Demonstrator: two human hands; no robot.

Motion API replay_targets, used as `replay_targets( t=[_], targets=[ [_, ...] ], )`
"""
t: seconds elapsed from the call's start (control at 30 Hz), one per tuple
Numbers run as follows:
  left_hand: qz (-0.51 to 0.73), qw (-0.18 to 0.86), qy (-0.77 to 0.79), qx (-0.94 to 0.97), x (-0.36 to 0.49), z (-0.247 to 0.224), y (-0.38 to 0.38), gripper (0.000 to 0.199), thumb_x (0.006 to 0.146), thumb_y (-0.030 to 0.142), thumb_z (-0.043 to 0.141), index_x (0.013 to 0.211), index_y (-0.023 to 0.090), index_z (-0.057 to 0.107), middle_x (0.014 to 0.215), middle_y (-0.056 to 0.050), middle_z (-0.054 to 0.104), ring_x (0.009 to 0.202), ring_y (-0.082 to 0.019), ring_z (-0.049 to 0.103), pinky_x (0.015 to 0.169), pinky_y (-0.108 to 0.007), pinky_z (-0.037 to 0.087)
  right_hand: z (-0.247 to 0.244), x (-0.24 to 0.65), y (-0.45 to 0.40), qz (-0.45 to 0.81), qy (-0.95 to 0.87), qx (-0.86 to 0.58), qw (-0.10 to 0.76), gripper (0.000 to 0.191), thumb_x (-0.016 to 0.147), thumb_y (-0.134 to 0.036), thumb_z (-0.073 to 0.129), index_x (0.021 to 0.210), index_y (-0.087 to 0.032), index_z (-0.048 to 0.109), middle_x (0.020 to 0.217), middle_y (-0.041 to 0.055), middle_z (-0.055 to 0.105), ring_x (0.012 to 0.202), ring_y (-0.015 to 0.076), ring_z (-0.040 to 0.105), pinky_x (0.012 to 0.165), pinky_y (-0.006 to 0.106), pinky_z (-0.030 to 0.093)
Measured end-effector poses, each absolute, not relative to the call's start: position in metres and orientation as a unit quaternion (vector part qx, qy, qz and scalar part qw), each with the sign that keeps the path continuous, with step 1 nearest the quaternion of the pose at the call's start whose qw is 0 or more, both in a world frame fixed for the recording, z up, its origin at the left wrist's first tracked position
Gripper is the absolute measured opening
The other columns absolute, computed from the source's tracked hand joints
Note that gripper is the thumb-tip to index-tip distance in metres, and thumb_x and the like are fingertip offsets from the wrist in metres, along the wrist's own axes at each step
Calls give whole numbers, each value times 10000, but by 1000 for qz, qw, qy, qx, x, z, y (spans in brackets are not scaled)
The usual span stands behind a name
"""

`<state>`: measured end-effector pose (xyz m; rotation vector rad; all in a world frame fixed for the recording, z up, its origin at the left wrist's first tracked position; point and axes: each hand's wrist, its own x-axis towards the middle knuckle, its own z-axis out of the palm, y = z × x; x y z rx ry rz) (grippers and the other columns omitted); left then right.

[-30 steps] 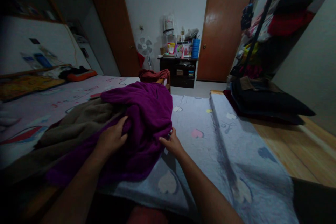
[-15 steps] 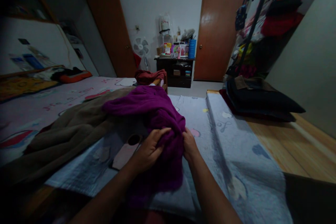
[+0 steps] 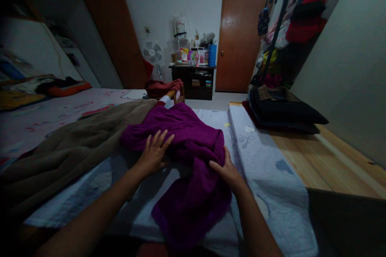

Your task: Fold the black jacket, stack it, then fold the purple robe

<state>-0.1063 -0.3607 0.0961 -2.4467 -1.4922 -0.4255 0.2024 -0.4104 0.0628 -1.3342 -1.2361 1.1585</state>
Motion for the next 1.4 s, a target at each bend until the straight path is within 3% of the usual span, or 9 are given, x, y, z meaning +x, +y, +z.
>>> replay_targets(
  t=[0.13, 0.37, 0.53, 0.67, 0.8, 0.97, 1.13, 1.27, 1.4],
  targets=[
    [-73, 136, -496, -854, -97, 75, -333, 1204, 537, 412, 849, 1518, 259, 168, 1592, -139, 128, 1440, -415, 66, 1138, -573, 96, 64, 194, -418, 446, -583, -577, 358, 1202, 677, -532, 743, 1530, -213, -41, 1589, 122, 144, 1441, 254, 209, 1183, 432, 168],
    [-89, 87, -457, -881, -63, 54, -310, 1112, 630, 351, 751, 1522, 190, 106, 1529, -169, 292, 1429, -349, 183, 1140, -553, 87, 52, 198, -418, 450, -624, -553, 319, 1178, 672, -382, 739, 1530, -206, -49, 1603, 103, 58, 1462, 230, 110, 1188, 402, 120],
    [-188, 9, -427, -884, -53, 48, -306, 851, 724, 141, 550, 1501, 172, 203, 1294, -127, 561, 1203, -242, 500, 1059, -440, 330, 43, 201, -416, 446, -601, -547, 374, 985, 693, -223, 648, 1528, -257, 126, 1571, 52, 237, 1433, 223, 238, 1182, 418, 151],
    [-229, -31, -448, -863, -51, 56, -305, 775, 753, 91, 472, 1489, 203, 257, 1130, -72, 645, 997, -210, 595, 920, -373, 444, 46, 202, -414, 421, -580, -535, 447, 789, 684, -150, 579, 1435, -289, 382, 1461, 16, 445, 1367, 226, 369, 1169, 432, 202],
    [-255, -26, -445, -858, -46, 83, -315, 771, 787, 109, 467, 1507, 234, 220, 1104, -70, 642, 966, -211, 601, 904, -379, 458, 59, 207, -415, 451, -534, -514, 497, 721, 709, -186, 611, 1396, -302, 429, 1415, 13, 498, 1302, 233, 454, 1131, 441, 295],
    [-295, 83, -397, -865, -32, 115, -345, 673, 815, 100, 498, 1447, 292, 370, 1414, -120, 442, 1265, -291, 419, 1074, -525, 293, 80, 208, -419, 491, -485, -462, 557, 719, 746, -289, 692, 1404, -350, 406, 1441, -3, 474, 1291, 231, 470, 1098, 424, 349],
    [-265, 128, -317, -902, -17, 113, -377, 469, 864, 120, 505, 1310, 264, 522, 1495, -77, 390, 1329, -281, 320, 1137, -549, 142, 89, 209, -418, 569, -484, -429, 508, 468, 812, -495, 614, 1217, -260, 618, 1235, 34, 645, 1191, 256, 546, 1049, 426, 382],
    [-255, 102, -298, -914, -12, 99, -394, 394, 910, 112, 418, 1281, 208, 512, 1408, -93, 491, 1250, -240, 407, 1122, -494, 208, 103, 225, -407, 526, -576, -477, 406, 342, 804, -535, 590, 877, -227, 719, 904, 28, 717, 911, 247, 621, 900, 427, 462],
    [-198, 40, -283, -938, -8, 87, -403, 292, 945, 159, 377, 1189, 204, 531, 1073, -73, 630, 982, -208, 543, 945, -404, 421, 130, 228, -380, 308, -666, -583, 350, 279, 759, -460, 643, 612, -223, 656, 591, 7, 587, 710, 212, 567, 806, 368, 456]
  ],
)
